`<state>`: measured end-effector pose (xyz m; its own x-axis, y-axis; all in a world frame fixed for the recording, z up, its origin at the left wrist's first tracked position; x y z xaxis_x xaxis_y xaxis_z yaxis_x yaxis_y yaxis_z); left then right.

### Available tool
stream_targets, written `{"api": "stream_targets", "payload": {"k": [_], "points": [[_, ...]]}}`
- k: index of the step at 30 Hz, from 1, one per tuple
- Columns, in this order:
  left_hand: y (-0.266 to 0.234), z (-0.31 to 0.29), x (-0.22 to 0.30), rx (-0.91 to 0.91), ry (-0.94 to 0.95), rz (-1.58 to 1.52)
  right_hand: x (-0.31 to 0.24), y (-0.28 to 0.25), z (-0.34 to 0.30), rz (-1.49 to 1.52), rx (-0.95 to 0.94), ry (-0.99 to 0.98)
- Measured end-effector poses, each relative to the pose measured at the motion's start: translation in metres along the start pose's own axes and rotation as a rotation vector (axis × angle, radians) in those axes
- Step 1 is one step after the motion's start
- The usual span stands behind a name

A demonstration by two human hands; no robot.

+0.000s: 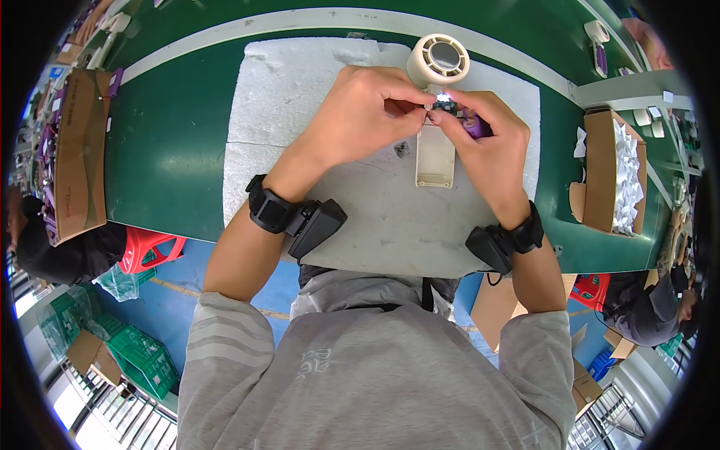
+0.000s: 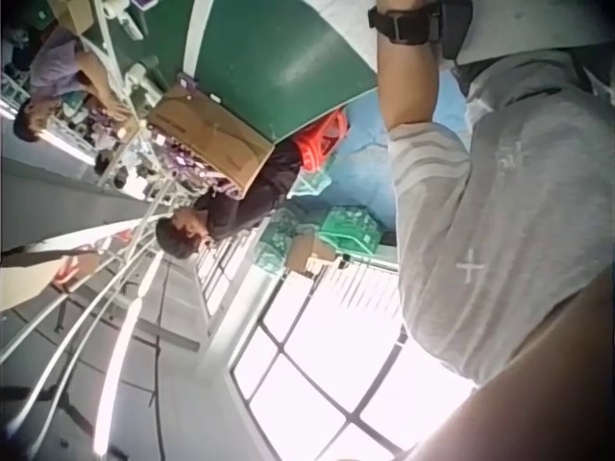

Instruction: The person retrieves battery packs from a box and connects them to circuit boards before installing them into fan housings. After moving the box to access more components, they repeat the process of wiring and assembling the batteries into additional fans.

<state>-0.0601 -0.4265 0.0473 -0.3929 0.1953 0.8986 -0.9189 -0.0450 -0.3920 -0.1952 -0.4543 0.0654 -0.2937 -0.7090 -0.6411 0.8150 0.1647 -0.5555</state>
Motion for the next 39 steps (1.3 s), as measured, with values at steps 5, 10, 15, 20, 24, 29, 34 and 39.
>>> {"api": "stream_targets", "payload": {"k": [5, 10, 15, 20, 24, 29, 34, 39], "points": [[0.001, 0.000, 0.000, -0.031, 0.030, -0.092, -0.001, 0.001, -0.003, -0.009, -0.061, 0.062], [0.014, -0.001, -0.016, -0.177, -0.186, -0.223, -0.005, 0.002, -0.006, -0.025, -0.071, 0.028], [0.024, -0.002, -0.022, -0.292, -0.313, -0.226, -0.008, 0.001, -0.005, -0.059, -0.058, 0.010], [0.023, -0.001, -0.026, -0.213, -0.290, -0.267, -0.008, 0.001, -0.004, -0.064, -0.021, -0.007], [0.021, 0.000, -0.026, -0.170, -0.264, -0.302, -0.009, 0.001, -0.003, -0.086, -0.014, -0.014], [0.023, 0.001, -0.028, -0.176, -0.273, -0.319, -0.011, -0.002, -0.003, -0.161, -0.001, -0.030], [0.022, 0.000, -0.028, -0.179, -0.276, -0.344, -0.015, -0.002, -0.004, -0.213, 0.000, -0.050], [0.022, 0.000, -0.029, -0.171, -0.313, -0.355, -0.016, -0.001, -0.005, -0.260, -0.020, -0.072]]}}
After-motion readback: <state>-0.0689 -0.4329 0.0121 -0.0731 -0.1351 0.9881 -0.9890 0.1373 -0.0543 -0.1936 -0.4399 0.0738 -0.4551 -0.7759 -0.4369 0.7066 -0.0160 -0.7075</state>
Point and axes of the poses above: each hand's wrist, its own z-axis towards the middle knuckle, its own y-axis out of the palm, x = y × z, the point moved 10 cm from there along z, towards the middle knuckle, and after that the axes turned 7 degrees about -y, right-handed, at the moved point
